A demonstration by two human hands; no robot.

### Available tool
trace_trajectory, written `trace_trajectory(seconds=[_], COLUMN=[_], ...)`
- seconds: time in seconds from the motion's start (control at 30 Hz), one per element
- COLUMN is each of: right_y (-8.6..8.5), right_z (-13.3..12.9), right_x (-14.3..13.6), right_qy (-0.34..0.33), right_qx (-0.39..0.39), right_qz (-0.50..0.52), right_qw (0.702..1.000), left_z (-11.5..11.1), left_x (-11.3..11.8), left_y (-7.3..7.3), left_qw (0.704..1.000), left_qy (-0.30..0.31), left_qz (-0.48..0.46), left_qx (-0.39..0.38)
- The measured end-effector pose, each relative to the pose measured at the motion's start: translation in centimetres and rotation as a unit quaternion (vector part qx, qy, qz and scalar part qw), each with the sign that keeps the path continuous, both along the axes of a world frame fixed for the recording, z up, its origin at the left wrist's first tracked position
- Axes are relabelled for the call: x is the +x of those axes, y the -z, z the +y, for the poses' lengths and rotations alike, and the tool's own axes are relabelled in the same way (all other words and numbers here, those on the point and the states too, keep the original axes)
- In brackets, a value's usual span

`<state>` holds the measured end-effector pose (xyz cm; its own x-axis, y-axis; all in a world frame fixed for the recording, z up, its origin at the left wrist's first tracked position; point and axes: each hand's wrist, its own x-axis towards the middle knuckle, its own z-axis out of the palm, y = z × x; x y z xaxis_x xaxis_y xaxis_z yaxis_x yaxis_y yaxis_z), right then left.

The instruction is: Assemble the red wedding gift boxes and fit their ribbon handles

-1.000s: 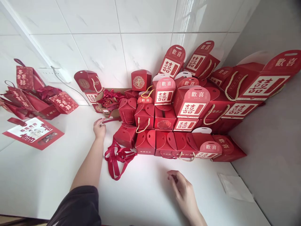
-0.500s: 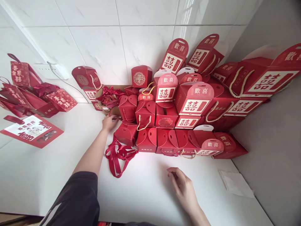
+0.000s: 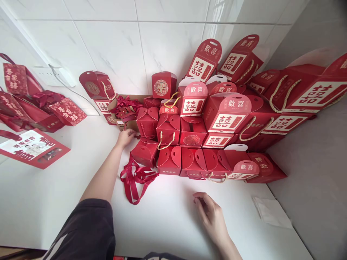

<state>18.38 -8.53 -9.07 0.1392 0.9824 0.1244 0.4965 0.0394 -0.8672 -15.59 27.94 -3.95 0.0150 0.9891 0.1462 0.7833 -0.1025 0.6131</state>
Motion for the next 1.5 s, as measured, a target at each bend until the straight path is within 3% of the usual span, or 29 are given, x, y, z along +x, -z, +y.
trace_trajectory(seconds=[0.1,0.23,0.37,0.43,0.5,0.63,0.83,1.03,1.23,1.5], right_y=[-1.7,-7.1,-13.9,-16.5,-18.2,-19.4,-19.5,-19.5,-19.3,-19.4], right_z=[0.1,1.9,5.7,7.4,8.7,9.6,9.5,9.6,9.8,10.2], right_x=[-0.1,-0.3,-1.3,-2.2,-2.9,-3.1,-1.8,-1.2,-1.0,-0.8], right_qy=[-0.007,-0.088,-0.181,-0.195,-0.209,-0.212,-0.193,-0.159,-0.146,-0.152], right_qx=[0.029,0.113,0.202,0.219,0.236,0.288,0.323,0.349,0.38,0.357], right_qz=[0.0,-0.007,0.034,0.099,0.174,0.189,0.143,0.071,0.022,0.019], right_qw=[1.0,0.99,0.962,0.951,0.933,0.914,0.916,0.921,0.913,0.921], left_z=[-2.6,-8.8,-16.1,-19.0,-20.9,-22.0,-21.3,-21.4,-21.3,-20.9], left_x=[0.3,2.1,6.4,8.8,10.7,12.4,13.2,13.8,14.1,14.0], left_y=[-2.3,-7.7,-13.8,-15.8,-16.8,-16.5,-15.8,-15.6,-15.5,-15.2], left_qw=[0.997,0.982,0.892,0.845,0.809,0.774,0.77,0.815,0.839,0.828], left_qy=[0.031,0.119,0.298,0.378,0.431,0.456,0.467,0.417,0.375,0.397], left_qz=[-0.065,-0.146,-0.34,-0.379,-0.4,-0.438,-0.434,-0.4,-0.307,-0.358], left_qx=[0.002,-0.015,0.009,0.002,-0.017,-0.039,-0.018,0.048,0.246,0.17])
